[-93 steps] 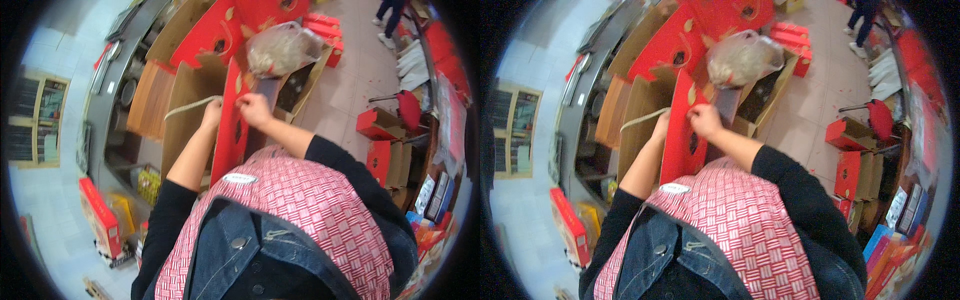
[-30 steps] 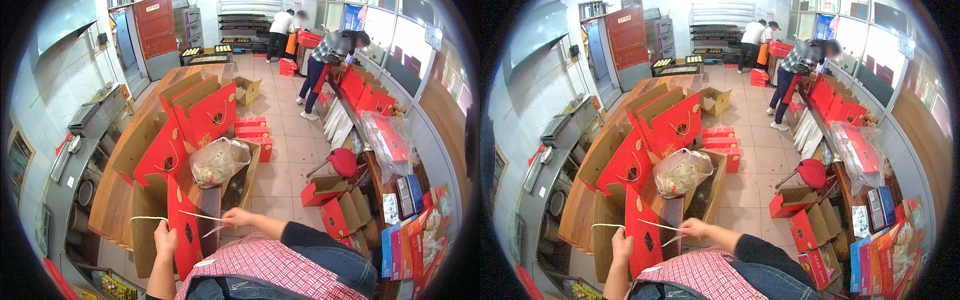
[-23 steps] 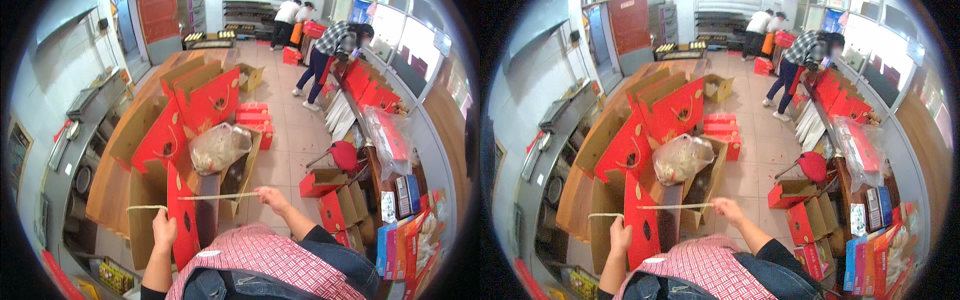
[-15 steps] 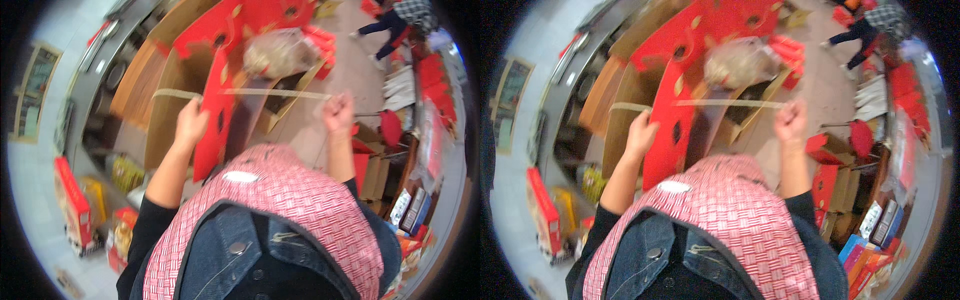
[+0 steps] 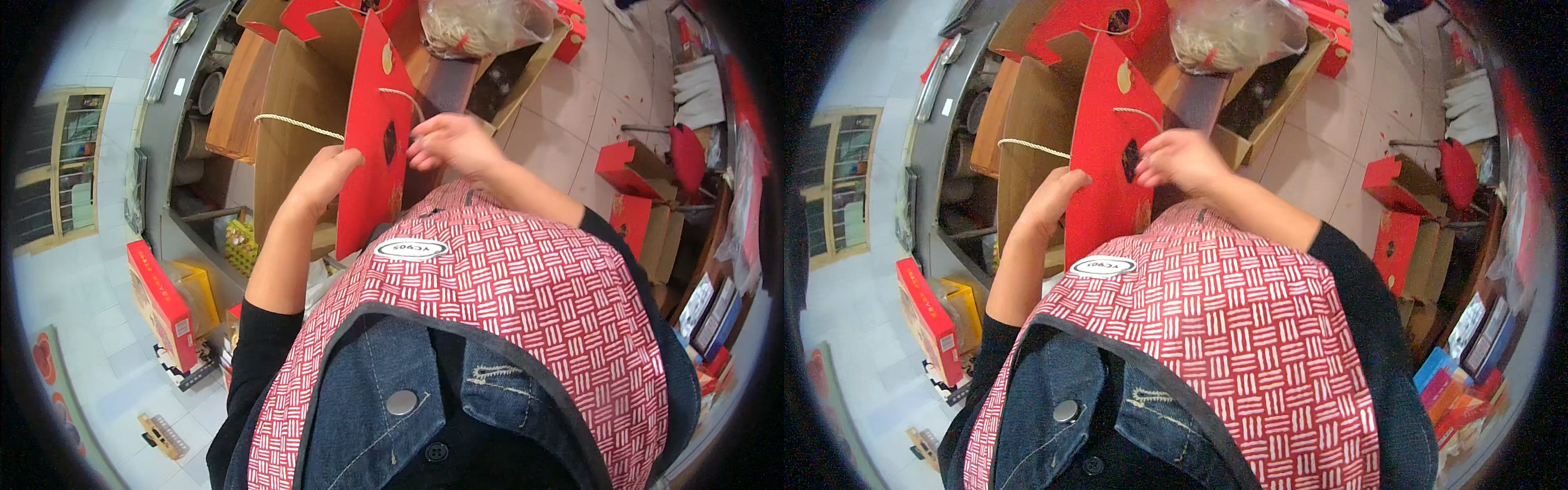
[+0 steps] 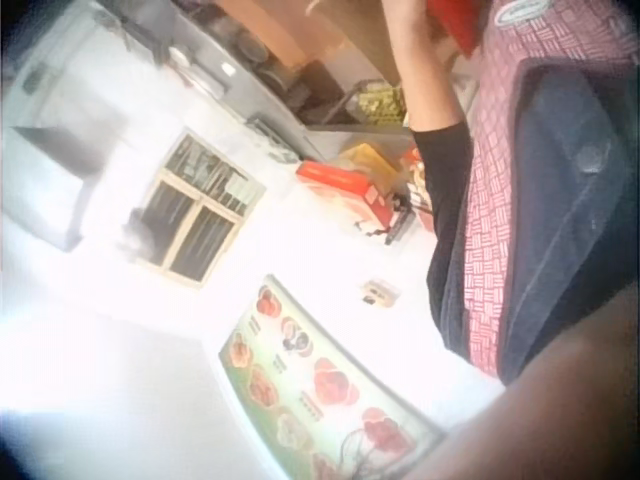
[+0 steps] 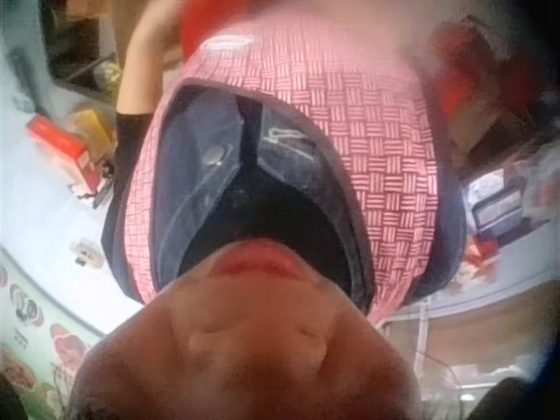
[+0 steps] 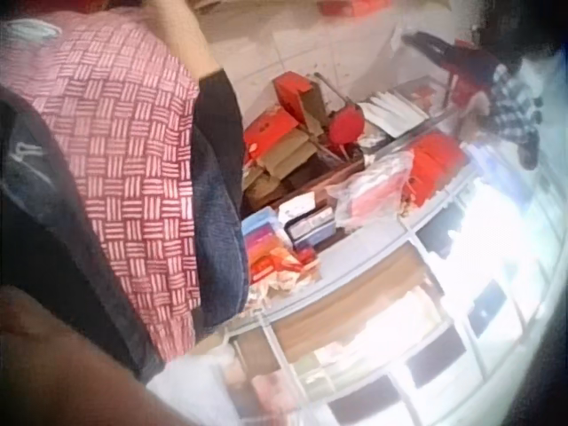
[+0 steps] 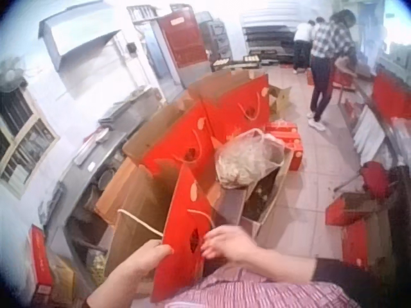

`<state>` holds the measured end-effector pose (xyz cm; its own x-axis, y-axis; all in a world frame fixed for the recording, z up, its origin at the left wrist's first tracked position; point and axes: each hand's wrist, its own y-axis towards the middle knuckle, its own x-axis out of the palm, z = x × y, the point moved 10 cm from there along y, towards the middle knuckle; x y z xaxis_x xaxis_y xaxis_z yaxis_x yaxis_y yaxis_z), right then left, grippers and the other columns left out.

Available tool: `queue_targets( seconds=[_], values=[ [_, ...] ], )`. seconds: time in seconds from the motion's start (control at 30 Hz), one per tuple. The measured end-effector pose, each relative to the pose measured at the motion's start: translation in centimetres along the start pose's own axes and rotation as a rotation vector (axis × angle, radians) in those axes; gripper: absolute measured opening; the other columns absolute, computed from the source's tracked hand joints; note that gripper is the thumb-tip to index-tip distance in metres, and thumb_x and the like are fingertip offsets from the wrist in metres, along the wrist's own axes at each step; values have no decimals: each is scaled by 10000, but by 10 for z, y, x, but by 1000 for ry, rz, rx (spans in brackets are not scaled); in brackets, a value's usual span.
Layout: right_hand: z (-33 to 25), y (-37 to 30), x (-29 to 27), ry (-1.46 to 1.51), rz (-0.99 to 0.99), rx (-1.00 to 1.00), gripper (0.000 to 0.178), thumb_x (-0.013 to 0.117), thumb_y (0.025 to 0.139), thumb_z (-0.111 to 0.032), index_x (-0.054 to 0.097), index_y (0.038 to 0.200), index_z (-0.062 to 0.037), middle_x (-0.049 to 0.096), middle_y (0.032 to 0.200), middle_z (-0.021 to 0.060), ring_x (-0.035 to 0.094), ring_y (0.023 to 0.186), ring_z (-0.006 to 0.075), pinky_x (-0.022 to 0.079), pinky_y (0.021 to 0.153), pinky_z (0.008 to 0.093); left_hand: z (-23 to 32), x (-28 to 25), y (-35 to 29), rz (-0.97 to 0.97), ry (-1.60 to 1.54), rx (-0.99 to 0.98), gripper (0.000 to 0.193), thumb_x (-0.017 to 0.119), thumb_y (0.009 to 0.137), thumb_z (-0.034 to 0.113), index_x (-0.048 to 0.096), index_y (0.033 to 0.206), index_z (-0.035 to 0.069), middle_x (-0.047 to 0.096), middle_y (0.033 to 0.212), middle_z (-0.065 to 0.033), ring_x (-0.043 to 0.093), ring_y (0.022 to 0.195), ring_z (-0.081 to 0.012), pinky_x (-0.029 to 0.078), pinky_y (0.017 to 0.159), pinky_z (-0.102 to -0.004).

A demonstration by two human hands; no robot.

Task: The person assembles red cardboard boxes by threading white ropes through pre-cut holes to form handles. They repeatedly pick up flat box pieces, insert the ropes, and place the finished boxes on a table.

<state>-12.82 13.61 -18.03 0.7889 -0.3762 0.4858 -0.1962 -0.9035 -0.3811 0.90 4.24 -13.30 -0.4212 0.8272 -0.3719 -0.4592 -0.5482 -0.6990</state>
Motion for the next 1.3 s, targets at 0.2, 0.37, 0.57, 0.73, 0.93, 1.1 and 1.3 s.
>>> queue_targets(
  seconds=[0.2, 0.37, 0.57, 0.73, 0.93, 1.1, 1.3],
  values=[
    [50, 14, 34, -297, -114, 182, 88, 584, 798, -17, 596, 863, 41, 633, 745, 94, 602, 558, 112, 471, 486, 211, -7, 2, -6, -56, -21, 16, 300, 457, 771, 235, 591, 864, -17, 581, 761, -32, 517, 659, -108, 395, 588, -265],
    [50, 12, 38, -380, -46, 105, 66, 606, 783, -38, 624, 774, 25, 603, 655, 46, 571, 520, 83, 451, 462, 205, -2, 6, 7, -11, -124, 143, 295, 415, 785, 210, 580, 817, -32, 566, 689, -35, 502, 568, -100, 383, 498, -261],
    [48, 19, 30, -402, 31, 35, 77, 607, 779, -42, 618, 752, 29, 594, 639, 43, 567, 505, 89, 452, 444, 213, 3, 10, 3, -3, -180, 78, 291, 408, 795, 212, 580, 809, -23, 567, 691, -33, 506, 571, -105, 392, 516, -263],
    [37, 15, 34, -457, 46, -48, 79, 600, 769, -28, 613, 737, 43, 593, 620, 47, 571, 497, 94, 455, 446, 228, 13, 7, -6, 89, -138, 109, 281, 408, 791, 208, 574, 791, -18, 556, 688, -25, 494, 568, -106, 391, 519, -264],
    [19, 13, 39, -631, 80, -286, 82, 591, 760, -17, 611, 720, 51, 591, 593, 53, 576, 486, 100, 460, 450, 248, 12, 8, -4, 82, -149, 99, 269, 405, 785, 205, 570, 766, -8, 542, 665, -15, 480, 574, -95, 381, 528, -262],
    [24, 11, 34, -528, 88, -149, 87, 592, 750, -26, 615, 721, 53, 596, 599, 59, 582, 480, 108, 459, 447, 247, 2, 7, 8, 52, -173, 126, 258, 405, 781, 206, 561, 737, 5, 527, 644, -6, 459, 544, -90, 358, 490, -260],
    [21, 11, 35, -549, 86, -146, 101, 592, 746, -39, 612, 710, 53, 592, 594, 60, 586, 484, 110, 462, 450, 249, 7, 9, 1, 76, -163, 91, 239, 412, 773, 205, 543, 708, 16, 495, 612, -4, 429, 523, -96, 340, 478, -266]
  ],
)
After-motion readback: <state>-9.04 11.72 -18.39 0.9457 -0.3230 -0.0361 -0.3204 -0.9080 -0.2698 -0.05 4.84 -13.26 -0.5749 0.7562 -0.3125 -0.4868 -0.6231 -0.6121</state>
